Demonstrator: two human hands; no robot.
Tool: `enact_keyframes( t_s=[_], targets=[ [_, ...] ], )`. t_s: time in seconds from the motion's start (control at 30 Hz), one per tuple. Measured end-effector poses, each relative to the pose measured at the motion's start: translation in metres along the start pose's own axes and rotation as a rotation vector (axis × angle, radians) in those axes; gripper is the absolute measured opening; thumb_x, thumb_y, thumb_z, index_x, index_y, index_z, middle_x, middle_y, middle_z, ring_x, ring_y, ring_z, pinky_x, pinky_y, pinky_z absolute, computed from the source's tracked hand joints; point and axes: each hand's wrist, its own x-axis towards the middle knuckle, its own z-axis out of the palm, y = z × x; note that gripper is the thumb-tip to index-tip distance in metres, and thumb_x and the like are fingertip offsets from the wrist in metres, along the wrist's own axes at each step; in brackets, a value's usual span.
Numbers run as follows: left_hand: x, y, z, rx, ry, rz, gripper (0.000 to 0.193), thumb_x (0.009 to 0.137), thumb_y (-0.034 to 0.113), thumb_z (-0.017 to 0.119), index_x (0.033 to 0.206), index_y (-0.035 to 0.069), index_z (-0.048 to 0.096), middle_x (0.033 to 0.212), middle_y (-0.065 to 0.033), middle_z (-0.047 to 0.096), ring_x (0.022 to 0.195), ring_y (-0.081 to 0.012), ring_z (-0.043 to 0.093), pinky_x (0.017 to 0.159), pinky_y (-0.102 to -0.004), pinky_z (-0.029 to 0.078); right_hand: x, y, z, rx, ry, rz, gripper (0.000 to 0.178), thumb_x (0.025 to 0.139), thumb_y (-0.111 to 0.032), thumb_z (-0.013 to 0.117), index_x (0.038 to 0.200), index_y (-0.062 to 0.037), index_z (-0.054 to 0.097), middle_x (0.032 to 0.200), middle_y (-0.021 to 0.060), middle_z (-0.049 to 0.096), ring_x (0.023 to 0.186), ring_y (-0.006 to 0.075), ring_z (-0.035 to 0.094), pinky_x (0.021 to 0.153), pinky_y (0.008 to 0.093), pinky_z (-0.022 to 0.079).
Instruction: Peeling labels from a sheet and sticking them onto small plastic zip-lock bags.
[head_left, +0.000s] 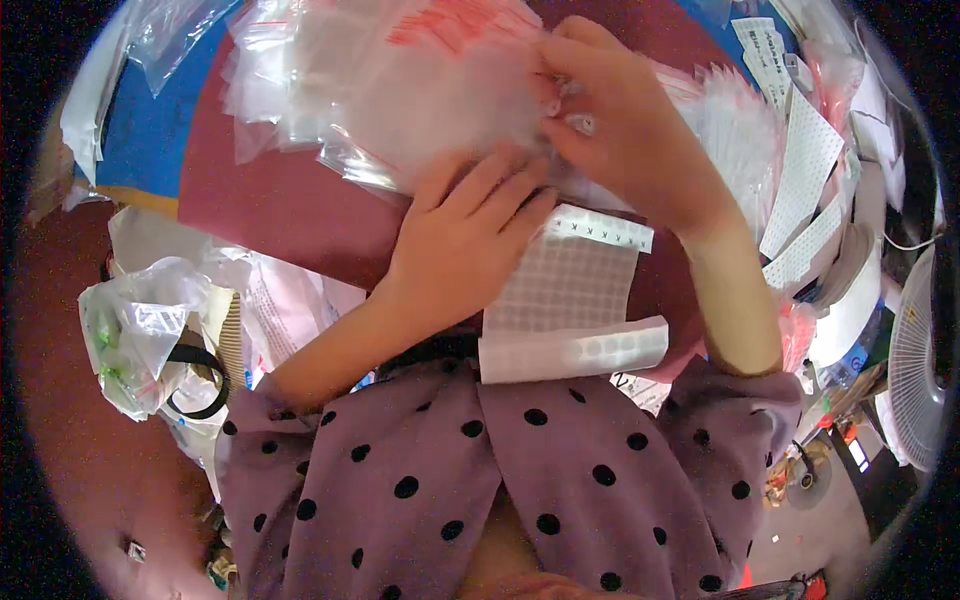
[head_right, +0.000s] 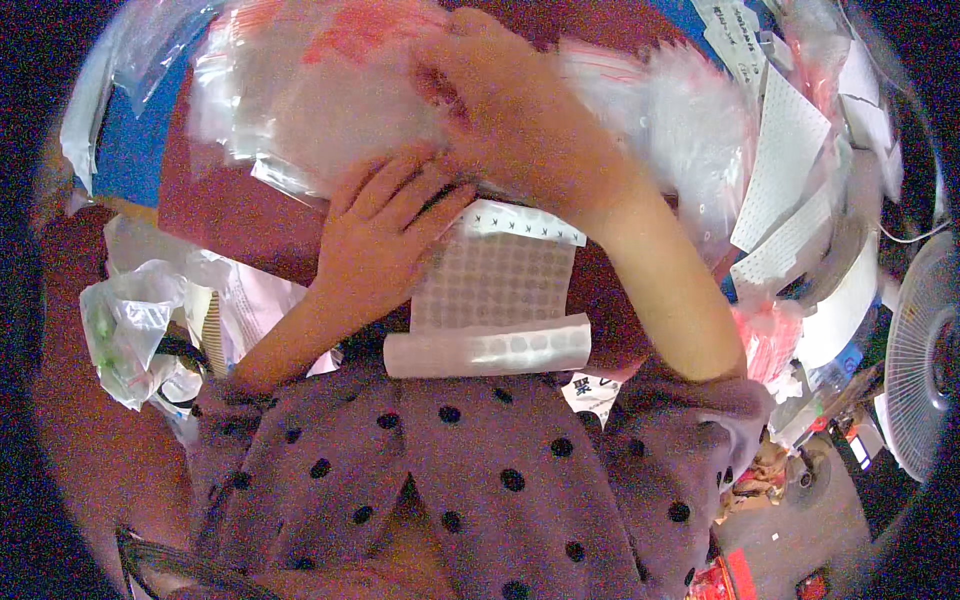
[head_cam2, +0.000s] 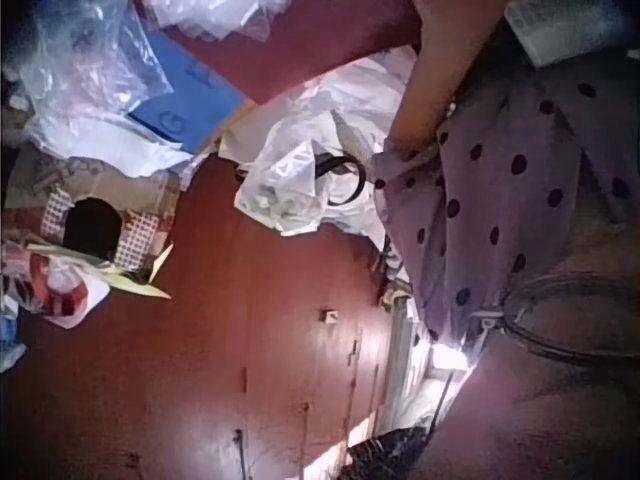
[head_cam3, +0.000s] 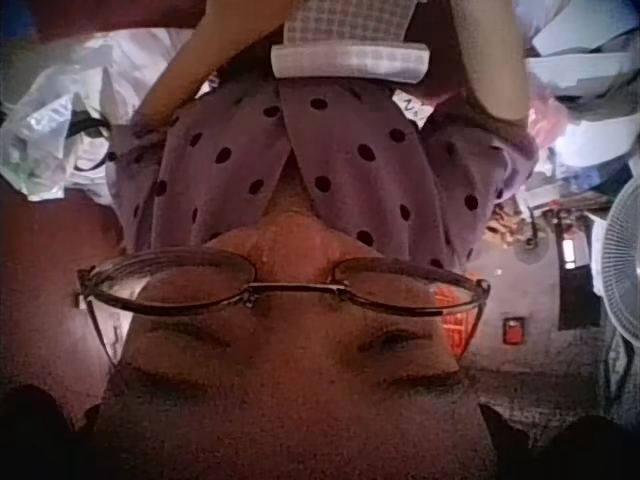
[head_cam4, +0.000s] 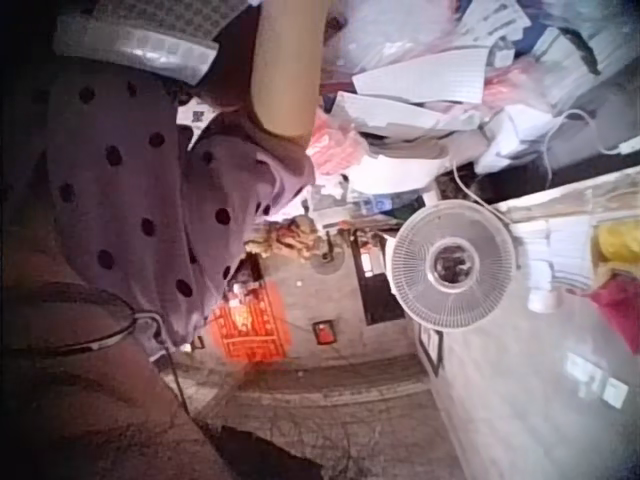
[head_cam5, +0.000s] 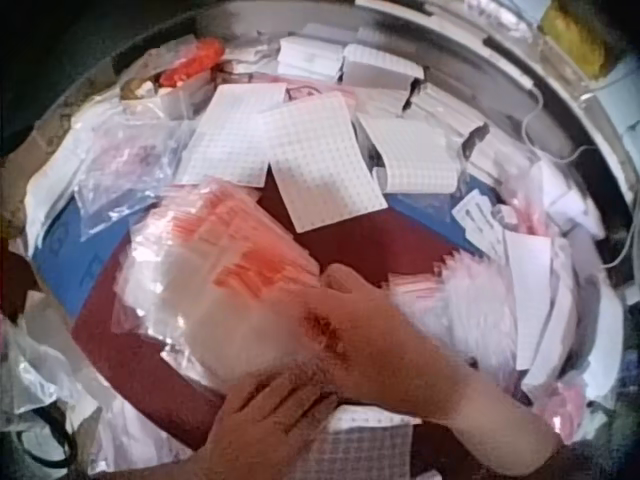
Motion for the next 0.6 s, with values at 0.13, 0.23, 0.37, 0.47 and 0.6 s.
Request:
enact_keyframes(
  t_s=[0.13,0.23,0.37,0.47,0.6],
  targets=[
    [-0.001,-0.003,0.002,-0.088,0.005,-0.038,0.032,0.072,0.014,0.054,0.102,0.006,0.061,0.113,-0.0084,0.056,0.11,-0.0243,0.048,0.092,-0.04,0.037,0.007,-0.009,-0.012,-0.513,0.017,0.141,0.031,0.065,0.01,0.06,0.093,0.0032,0.048,0.084,0.0116,0.046,0.072,0.0224,0.053,0.068,0.0286,0.048],
    [-0.002,-0.001,0.003,-0.048,0.032,-0.083,0.031,0.073,0.013,0.052,0.102,0.006,0.061,0.114,-0.0087,0.056,0.11,-0.0236,0.049,0.092,-0.0392,0.037,0.004,0.009,-0.004,-0.144,0.168,-0.104,0.032,0.063,0.005,0.065,0.09,0.0004,0.049,0.083,0.012,0.049,0.073,0.0274,0.054,0.065,0.033,0.047],
    [-0.004,-0.003,0.002,-0.002,-0.06,-0.051,0.04,0.072,0.017,0.054,0.11,0.014,0.061,0.121,-0.0051,0.055,0.111,-0.0256,0.051,0.092,-0.0416,0.041,0.009,0.005,0.007,-0.155,0.036,-0.021,0.034,0.063,-0.001,0.067,0.093,-0.002,0.052,0.084,0.0106,0.054,0.074,0.0267,0.057,0.063,0.0344,0.047],
    [-0.002,-0.002,-0.002,-0.081,-0.021,-0.092,0.04,0.071,0.015,0.054,0.11,0.013,0.061,0.119,-0.0059,0.056,0.11,-0.026,0.051,0.092,-0.0414,0.042,0.01,-0.008,-0.006,-0.676,0.075,0.086,0.033,0.063,-0.006,0.069,0.092,-0.0043,0.053,0.081,0.0107,0.057,0.073,0.0282,0.058,0.062,0.0362,0.047],
    [-0.005,-0.005,0.001,-0.111,0.005,-0.092,0.041,0.069,0.014,0.057,0.11,0.012,0.061,0.117,-0.0074,0.058,0.109,-0.027,0.052,0.092,-0.0422,0.042,0.011,-0.005,-0.006,-0.484,-0.058,0.096,0.031,0.062,-0.011,0.071,0.088,-0.0065,0.054,0.072,0.0093,0.056,0.07,0.0289,0.057,0.061,0.0394,0.044]
  ],
)
